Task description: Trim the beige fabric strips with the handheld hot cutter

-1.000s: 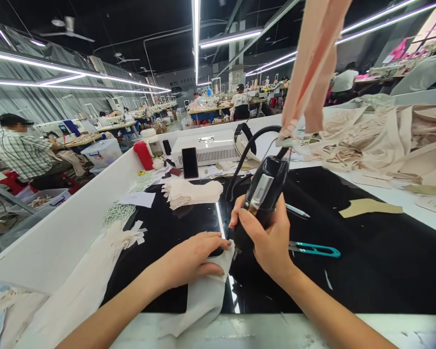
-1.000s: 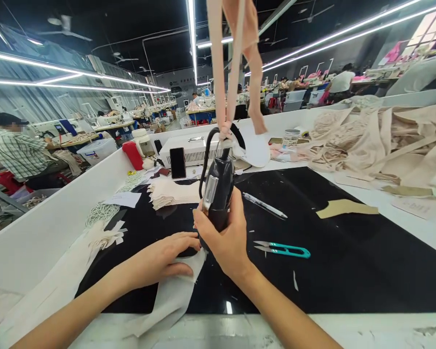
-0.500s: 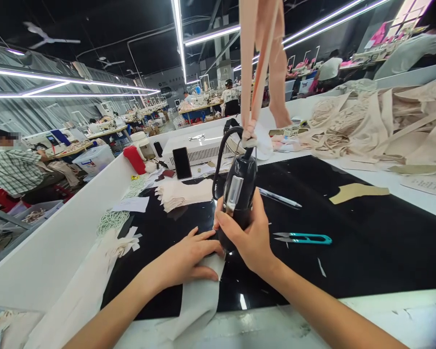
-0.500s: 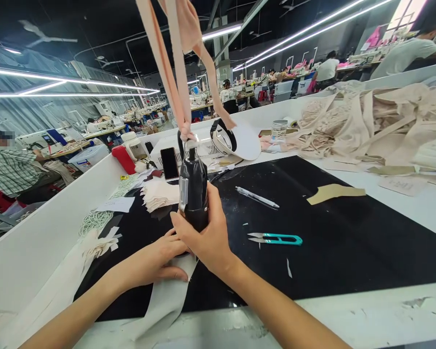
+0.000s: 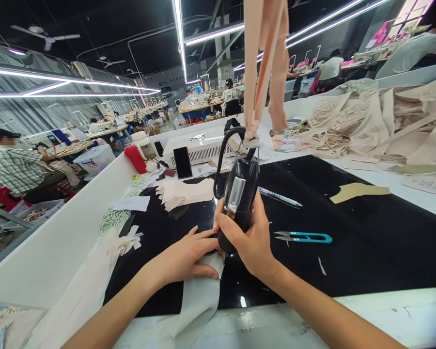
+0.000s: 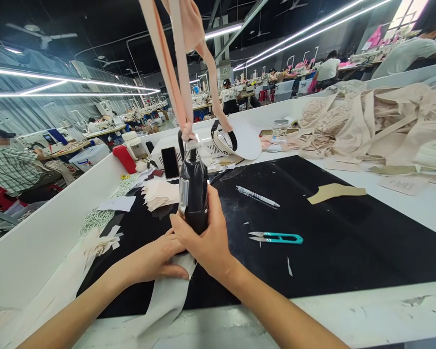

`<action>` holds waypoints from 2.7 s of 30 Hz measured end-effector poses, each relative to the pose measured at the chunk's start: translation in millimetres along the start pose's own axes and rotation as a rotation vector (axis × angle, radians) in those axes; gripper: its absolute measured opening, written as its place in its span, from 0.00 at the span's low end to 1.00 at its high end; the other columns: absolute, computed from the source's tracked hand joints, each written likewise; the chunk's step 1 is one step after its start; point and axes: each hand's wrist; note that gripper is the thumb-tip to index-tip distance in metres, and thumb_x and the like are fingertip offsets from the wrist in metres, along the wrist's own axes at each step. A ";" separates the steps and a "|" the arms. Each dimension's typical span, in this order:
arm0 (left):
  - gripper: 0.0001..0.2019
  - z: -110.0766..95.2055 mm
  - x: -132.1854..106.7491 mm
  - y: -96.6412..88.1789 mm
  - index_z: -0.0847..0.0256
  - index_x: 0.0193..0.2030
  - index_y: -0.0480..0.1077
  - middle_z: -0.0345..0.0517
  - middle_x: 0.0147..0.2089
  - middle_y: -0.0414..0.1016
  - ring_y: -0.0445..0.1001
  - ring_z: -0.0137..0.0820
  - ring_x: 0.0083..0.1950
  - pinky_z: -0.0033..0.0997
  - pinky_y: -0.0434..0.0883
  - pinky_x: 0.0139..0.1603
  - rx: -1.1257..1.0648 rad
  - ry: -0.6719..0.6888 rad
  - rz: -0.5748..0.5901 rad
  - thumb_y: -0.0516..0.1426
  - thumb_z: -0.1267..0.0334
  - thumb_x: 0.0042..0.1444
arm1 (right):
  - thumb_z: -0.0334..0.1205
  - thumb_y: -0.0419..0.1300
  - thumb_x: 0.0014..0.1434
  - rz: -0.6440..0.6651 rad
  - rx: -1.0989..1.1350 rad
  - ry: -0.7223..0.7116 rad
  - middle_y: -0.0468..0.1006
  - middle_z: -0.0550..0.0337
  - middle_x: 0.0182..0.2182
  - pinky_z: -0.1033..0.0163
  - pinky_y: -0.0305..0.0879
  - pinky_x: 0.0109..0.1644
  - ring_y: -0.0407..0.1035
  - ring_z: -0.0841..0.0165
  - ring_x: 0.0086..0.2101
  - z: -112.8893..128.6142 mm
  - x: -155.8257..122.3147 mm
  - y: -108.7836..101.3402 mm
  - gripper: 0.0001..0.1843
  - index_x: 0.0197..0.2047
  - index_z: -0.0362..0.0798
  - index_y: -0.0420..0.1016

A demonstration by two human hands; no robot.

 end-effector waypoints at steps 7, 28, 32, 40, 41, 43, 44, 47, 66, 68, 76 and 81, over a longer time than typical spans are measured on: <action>0.32 -1.2 -0.8 -0.8 0.51 0.68 0.71 0.54 0.77 0.61 0.59 0.54 0.78 0.67 0.55 0.77 -0.015 -0.025 -0.030 0.73 0.61 0.58 | 0.42 0.67 0.57 0.041 -0.007 -0.013 0.73 0.59 0.42 0.56 0.72 0.38 0.70 0.64 0.38 -4.1 -6.4 0.0 0.21 0.51 0.57 0.64; 0.37 -3.9 0.0 -1.6 0.52 0.71 0.67 0.53 0.75 0.65 0.62 0.51 0.77 0.65 0.60 0.76 -0.018 -0.002 -0.031 0.74 0.65 0.57 | 0.40 0.67 0.58 0.075 0.008 -0.012 0.72 0.66 0.33 0.58 0.72 0.35 0.68 0.68 0.30 -0.8 -12.0 1.6 0.19 0.50 0.57 0.65; 0.28 -11.3 -16.6 9.4 0.56 0.64 0.70 0.54 0.72 0.68 0.66 0.48 0.74 0.56 0.66 0.74 0.115 -0.025 -0.228 0.72 0.64 0.60 | 0.40 0.68 0.58 0.039 -0.009 -0.033 0.73 0.67 0.32 0.59 0.72 0.34 0.70 0.68 0.29 4.3 -8.1 -1.9 0.18 0.48 0.56 0.65; 0.06 -35.8 -50.7 62.7 0.61 0.50 0.73 0.46 0.44 0.77 0.78 0.39 0.41 0.40 0.80 0.42 0.413 -0.103 -0.416 0.59 0.74 0.69 | 0.39 0.69 0.60 0.045 0.008 -0.079 0.75 0.68 0.30 0.61 0.70 0.29 0.70 0.70 0.25 7.1 -2.5 -4.2 0.16 0.45 0.56 0.66; 0.08 -34.9 -52.5 64.9 0.61 0.51 0.73 0.46 0.45 0.78 0.78 0.39 0.42 0.40 0.80 0.43 0.427 -0.074 -0.419 0.58 0.75 0.69 | 0.39 0.69 0.60 0.047 0.010 -0.080 0.75 0.69 0.30 0.61 0.70 0.29 0.70 0.69 0.25 7.2 -2.6 -3.7 0.16 0.44 0.56 0.66; 0.11 -31.1 -56.3 63.5 0.61 0.53 0.73 0.47 0.48 0.79 0.79 0.38 0.46 0.38 0.80 0.48 0.427 -0.018 -0.414 0.55 0.77 0.70 | 0.38 0.69 0.60 0.059 0.030 -0.080 0.75 0.69 0.29 0.62 0.69 0.28 0.70 0.69 0.25 7.7 -3.2 -2.9 0.15 0.43 0.56 0.66; 0.13 -28.8 -58.4 60.7 0.60 0.54 0.73 0.47 0.50 0.79 0.80 0.38 0.48 0.38 0.80 0.50 0.413 0.008 -0.406 0.54 0.78 0.71 | 0.39 0.69 0.61 0.066 0.041 -0.079 0.75 0.69 0.29 0.62 0.69 0.27 0.70 0.69 0.25 7.8 -3.7 -2.7 0.15 0.44 0.56 0.66; 0.16 -22.3 -65.1 49.1 0.58 0.57 0.73 0.46 0.53 0.81 0.80 0.36 0.55 0.36 0.77 0.59 0.356 0.060 -0.384 0.51 0.79 0.72 | 0.41 0.69 0.61 0.077 0.050 -0.074 0.77 0.67 0.31 0.60 0.71 0.28 0.71 0.69 0.25 7.1 -6.2 -3.0 0.14 0.44 0.56 0.67; 0.16 -3.1 -33.6 57.0 0.62 0.59 0.74 0.50 0.56 0.79 0.79 0.37 0.56 0.40 0.80 0.60 0.303 -0.131 -0.479 0.50 0.76 0.73 | 0.40 0.71 0.62 0.103 0.039 -0.062 0.80 0.64 0.34 0.63 0.75 0.28 0.74 0.68 0.26 -0.2 -15.9 -24.9 0.16 0.48 0.58 0.69; 0.15 -3.7 -38.1 56.8 0.61 0.60 0.74 0.50 0.57 0.78 0.79 0.37 0.57 0.39 0.79 0.61 0.289 -0.146 -0.461 0.50 0.74 0.75 | 0.41 0.71 0.63 0.126 0.050 -0.062 0.80 0.64 0.34 0.62 0.76 0.28 0.75 0.68 0.27 -0.5 -18.1 -28.0 0.18 0.50 0.59 0.69; 0.16 -2.3 -48.9 61.6 0.62 0.64 0.72 0.53 0.65 0.76 0.76 0.38 0.66 0.40 0.74 0.69 0.286 -0.128 -0.422 0.49 0.72 0.76 | 0.43 0.71 0.64 0.146 0.047 -0.084 0.79 0.63 0.34 0.61 0.76 0.28 0.74 0.67 0.27 1.9 -20.0 -30.0 0.16 0.51 0.60 0.71; 0.16 -3.7 -49.9 62.0 0.59 0.64 0.71 0.50 0.65 0.75 0.74 0.36 0.68 0.37 0.73 0.70 0.287 -0.124 -0.415 0.50 0.73 0.76 | 0.44 0.71 0.64 0.125 0.038 -0.090 0.78 0.62 0.33 0.61 0.75 0.26 0.74 0.66 0.26 2.6 -20.7 -32.4 0.19 0.56 0.61 0.72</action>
Point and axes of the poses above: each hand's wrist, its own x-axis towards the middle knuckle, its own y-axis out of the palm, z = x × y
